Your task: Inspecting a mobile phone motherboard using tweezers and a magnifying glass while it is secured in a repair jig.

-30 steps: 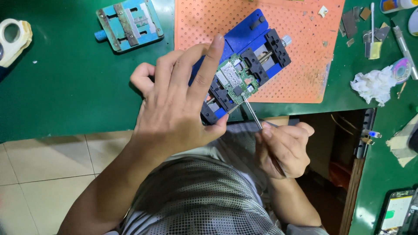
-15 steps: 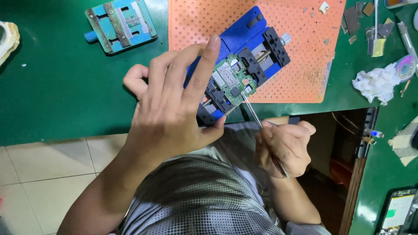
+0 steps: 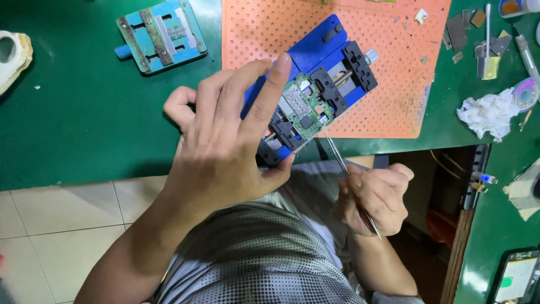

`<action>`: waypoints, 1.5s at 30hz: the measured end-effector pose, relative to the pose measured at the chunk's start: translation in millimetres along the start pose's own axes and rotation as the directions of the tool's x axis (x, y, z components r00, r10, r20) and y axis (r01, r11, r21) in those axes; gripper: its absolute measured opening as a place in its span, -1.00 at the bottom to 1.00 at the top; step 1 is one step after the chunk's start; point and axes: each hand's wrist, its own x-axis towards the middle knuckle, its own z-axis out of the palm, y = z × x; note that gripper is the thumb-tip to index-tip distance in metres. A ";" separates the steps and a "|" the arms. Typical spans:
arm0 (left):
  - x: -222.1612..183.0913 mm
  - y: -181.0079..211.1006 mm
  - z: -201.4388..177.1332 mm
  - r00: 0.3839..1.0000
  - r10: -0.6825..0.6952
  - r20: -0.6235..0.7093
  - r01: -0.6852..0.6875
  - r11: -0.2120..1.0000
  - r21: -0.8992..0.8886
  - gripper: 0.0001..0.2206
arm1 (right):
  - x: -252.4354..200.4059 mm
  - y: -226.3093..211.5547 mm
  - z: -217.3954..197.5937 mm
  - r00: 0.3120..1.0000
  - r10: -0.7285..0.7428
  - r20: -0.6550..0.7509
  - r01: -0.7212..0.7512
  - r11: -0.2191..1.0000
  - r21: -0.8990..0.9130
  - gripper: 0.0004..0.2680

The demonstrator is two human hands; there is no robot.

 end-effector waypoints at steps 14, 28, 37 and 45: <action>6.5 24.4 6.8 0.983 -0.032 -0.179 0.080 0.959 0.271 -0.31 | 9.3 2.0 -4.4 0.995 0.007 -0.096 -0.007 1.000 0.004 -0.94; 30.1 44.2 -11.2 0.996 -0.094 0.012 0.092 0.990 0.110 -0.25 | 45.6 30.1 2.4 0.869 0.047 -0.493 0.032 0.988 0.149 -0.93; 159.4 56.8 48.1 0.840 -0.050 0.541 -0.018 0.992 0.121 -0.76 | 15.3 25.2 -19.0 0.832 0.164 -0.530 -0.089 0.982 0.165 -0.92; 157.5 73.3 44.2 0.809 0.014 0.588 -0.211 0.940 0.267 -0.70 | 3.8 32.9 -31.3 0.853 0.158 -0.498 -0.081 0.982 0.171 -0.92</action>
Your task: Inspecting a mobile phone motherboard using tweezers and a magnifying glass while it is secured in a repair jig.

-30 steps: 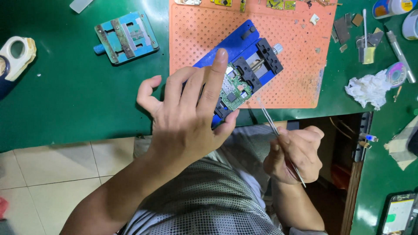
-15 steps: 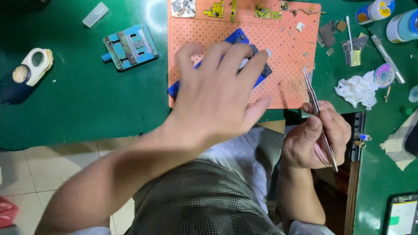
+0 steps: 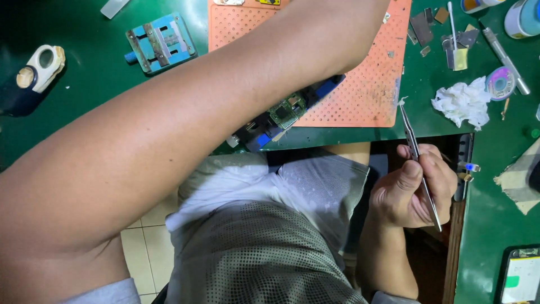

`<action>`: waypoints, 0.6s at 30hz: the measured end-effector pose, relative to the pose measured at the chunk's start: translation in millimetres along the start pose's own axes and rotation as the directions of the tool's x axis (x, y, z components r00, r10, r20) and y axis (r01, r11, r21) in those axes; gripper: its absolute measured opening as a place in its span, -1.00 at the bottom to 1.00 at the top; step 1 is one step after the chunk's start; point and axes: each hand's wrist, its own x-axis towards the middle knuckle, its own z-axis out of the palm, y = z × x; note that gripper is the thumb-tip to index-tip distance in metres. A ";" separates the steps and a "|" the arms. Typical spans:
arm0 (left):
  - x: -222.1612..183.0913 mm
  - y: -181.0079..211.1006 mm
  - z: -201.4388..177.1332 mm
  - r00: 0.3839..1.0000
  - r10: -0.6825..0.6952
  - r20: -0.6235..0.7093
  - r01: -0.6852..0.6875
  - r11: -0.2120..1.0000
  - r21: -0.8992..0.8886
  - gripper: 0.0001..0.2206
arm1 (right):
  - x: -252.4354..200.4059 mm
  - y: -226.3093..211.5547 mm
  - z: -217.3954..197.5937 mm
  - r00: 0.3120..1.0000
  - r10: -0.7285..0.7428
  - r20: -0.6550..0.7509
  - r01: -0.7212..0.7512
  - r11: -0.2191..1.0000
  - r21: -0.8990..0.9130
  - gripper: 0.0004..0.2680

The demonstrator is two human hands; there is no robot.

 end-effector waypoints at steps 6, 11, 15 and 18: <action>8.1 2.5 2.9 0.999 -0.002 0.036 0.001 0.999 0.038 -0.67 | 1.1 -1.4 -1.1 1.000 -0.003 0.004 0.002 1.000 0.004 -0.92; 13.6 -0.2 6.0 0.998 -0.053 0.042 0.057 0.995 -0.076 -0.64 | 0.5 -3.7 -4.6 1.000 0.003 0.030 -0.004 1.000 0.006 -0.92; 16.6 1.7 6.4 0.998 -0.052 0.029 0.054 0.996 -0.067 -0.63 | 0.7 -6.4 -5.1 0.999 0.031 0.025 -0.030 0.999 -0.012 -0.93; 17.8 1.1 6.2 0.998 -0.064 0.019 0.065 0.996 -0.058 -0.62 | 1.5 -7.4 -1.1 0.999 0.030 0.023 -0.030 1.000 -0.003 -0.94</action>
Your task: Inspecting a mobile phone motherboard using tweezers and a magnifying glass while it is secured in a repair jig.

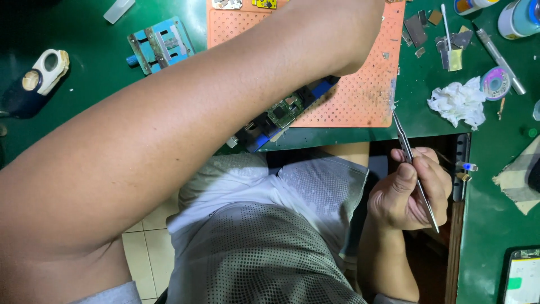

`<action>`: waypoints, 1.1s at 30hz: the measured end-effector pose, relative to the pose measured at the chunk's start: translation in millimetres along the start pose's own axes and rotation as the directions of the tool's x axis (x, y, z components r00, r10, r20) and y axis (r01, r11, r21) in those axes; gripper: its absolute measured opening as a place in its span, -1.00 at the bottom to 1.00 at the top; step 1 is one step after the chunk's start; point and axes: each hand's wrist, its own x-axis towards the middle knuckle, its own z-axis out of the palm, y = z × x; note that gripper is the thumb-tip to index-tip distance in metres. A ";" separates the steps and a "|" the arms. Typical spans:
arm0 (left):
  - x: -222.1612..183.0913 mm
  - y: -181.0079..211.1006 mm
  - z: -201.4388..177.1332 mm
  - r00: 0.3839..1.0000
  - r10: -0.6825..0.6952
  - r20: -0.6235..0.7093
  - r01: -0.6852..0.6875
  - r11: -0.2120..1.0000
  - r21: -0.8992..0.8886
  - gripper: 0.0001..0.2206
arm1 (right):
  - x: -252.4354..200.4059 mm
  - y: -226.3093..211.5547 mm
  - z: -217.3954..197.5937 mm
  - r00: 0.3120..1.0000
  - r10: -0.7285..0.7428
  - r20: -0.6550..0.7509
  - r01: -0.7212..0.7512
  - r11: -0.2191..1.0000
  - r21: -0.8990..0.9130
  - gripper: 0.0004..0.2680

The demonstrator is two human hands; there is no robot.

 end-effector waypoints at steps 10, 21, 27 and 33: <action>2.3 2.4 -0.3 0.999 -0.015 -0.029 0.016 1.000 0.025 -0.59 | 0.8 -1.3 3.3 1.000 -0.005 0.031 0.004 1.000 0.019 -0.94; -0.6 2.3 -3.0 0.999 -0.021 -0.049 0.023 0.999 0.044 -0.57 | -1.7 0.0 2.0 1.000 0.010 0.021 -0.010 1.000 0.006 -0.93; -8.6 3.1 -13.9 1.000 0.015 0.002 -0.015 0.997 0.076 -0.59 | -5.8 -0.9 -0.2 0.999 0.034 0.030 -0.034 0.999 -0.017 -0.93; -11.9 2.4 -6.8 0.992 0.111 -0.053 -0.091 0.952 0.291 -0.67 | -8.3 -3.2 2.2 0.998 0.039 0.047 -0.038 0.999 -0.022 -0.92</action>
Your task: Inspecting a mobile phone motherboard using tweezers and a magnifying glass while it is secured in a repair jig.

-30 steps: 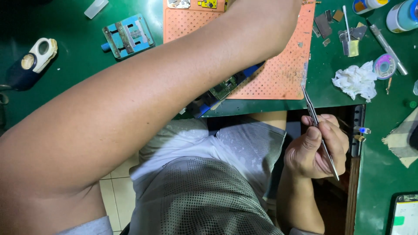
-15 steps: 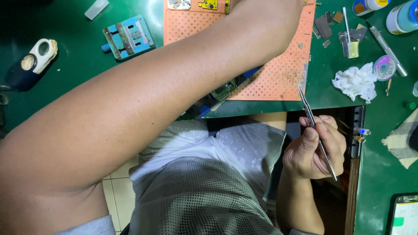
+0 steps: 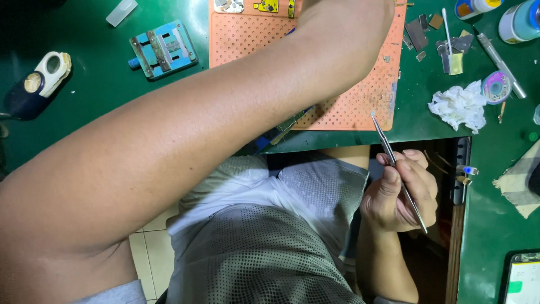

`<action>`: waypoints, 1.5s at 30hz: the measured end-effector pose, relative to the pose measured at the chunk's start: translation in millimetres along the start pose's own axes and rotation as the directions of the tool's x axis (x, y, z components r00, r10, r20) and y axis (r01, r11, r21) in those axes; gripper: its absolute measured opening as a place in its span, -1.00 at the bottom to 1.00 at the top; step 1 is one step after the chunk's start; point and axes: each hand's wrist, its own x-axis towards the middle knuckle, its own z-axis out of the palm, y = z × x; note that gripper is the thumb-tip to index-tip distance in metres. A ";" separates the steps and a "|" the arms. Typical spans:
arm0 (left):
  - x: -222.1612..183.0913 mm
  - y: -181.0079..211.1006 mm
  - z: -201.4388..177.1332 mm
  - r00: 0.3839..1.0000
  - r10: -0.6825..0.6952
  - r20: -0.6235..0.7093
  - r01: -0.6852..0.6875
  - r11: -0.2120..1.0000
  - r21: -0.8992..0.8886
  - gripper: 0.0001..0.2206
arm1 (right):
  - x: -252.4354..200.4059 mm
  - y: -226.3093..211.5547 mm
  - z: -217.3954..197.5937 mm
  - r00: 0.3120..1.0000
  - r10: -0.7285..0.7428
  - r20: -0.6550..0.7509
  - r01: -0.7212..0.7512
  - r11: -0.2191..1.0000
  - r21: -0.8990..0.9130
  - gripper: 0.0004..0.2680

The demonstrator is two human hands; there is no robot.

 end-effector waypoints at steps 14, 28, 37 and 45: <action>-85.1 -21.2 12.5 0.828 -0.154 -0.539 -0.061 0.931 -0.361 -0.72 | -2.2 -6.9 1.5 0.928 0.372 -0.020 -0.348 0.884 0.313 -0.91; -163.4 -12.9 85.5 0.657 -0.348 -0.668 -0.046 0.867 -0.497 -0.58 | -7.6 -22.1 35.9 0.897 -0.113 0.427 0.112 0.993 0.028 -0.95; -163.6 -17.2 88.7 0.687 -0.325 -0.650 -0.006 0.891 -0.453 -0.66 | -14.3 -20.1 40.9 0.887 -0.141 0.439 0.148 0.989 0.019 -0.96; -164.0 -15.7 93.4 0.702 -0.319 -0.637 0.012 0.899 -0.437 -0.58 | -18.2 -19.1 39.4 0.889 -0.126 0.439 0.148 0.989 -0.016 -0.96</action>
